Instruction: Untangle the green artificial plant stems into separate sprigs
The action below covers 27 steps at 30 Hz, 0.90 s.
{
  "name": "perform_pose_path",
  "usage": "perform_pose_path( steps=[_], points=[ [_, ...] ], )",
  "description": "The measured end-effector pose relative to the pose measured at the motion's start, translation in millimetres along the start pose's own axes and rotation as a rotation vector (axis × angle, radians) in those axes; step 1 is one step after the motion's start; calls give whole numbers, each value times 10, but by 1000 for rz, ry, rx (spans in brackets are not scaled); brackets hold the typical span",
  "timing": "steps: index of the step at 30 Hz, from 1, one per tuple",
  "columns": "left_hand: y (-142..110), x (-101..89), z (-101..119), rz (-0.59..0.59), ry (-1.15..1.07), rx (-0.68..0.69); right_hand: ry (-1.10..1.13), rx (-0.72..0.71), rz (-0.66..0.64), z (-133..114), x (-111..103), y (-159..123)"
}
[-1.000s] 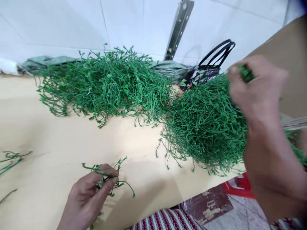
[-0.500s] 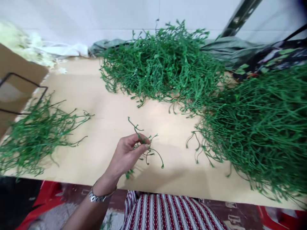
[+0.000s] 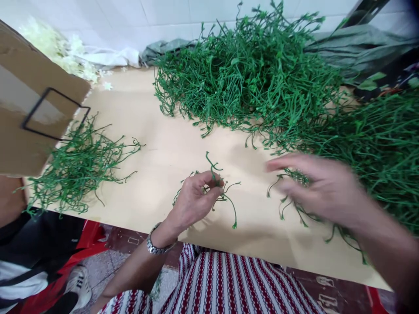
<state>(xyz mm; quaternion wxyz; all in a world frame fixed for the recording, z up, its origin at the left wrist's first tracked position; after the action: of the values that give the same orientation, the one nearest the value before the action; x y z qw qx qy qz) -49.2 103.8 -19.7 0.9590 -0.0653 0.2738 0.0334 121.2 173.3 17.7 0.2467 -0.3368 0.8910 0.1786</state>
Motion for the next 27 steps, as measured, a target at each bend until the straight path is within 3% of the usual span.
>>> perform_pose_path(
  steps=[3,6,9,12,15,21,27],
  points=[
    [-16,43,65,17,67,68,160,-55,-214,-136,572,38],
    [-26,64,58,23,62,83,252,-1,-246,-49,851,93],
    [-30,75,26,-39,3,92,326,46,-232,47,882,66],
    [-46,102,20,-176,-65,114,423,75,-192,84,849,11],
    [-75,118,35,-260,8,147,541,120,-171,96,886,-24],
    [-104,140,53,-248,187,215,758,205,-127,136,979,-66],
    [-129,192,50,-259,235,272,825,263,-190,219,1049,-131]
  ],
)
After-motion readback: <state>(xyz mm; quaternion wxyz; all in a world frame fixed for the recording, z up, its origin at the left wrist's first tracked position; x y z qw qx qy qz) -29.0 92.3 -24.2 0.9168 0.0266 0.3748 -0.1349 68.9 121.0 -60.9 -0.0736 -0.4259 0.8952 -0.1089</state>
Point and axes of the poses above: each hand's wrist, its own y-axis towards the middle knuckle, its own x-axis out of the palm, z = x × y, the point moved 7 cm from there along y, towards the middle knuckle, and after that the axes turned 13 degrees about y, right-handed, at the moved point
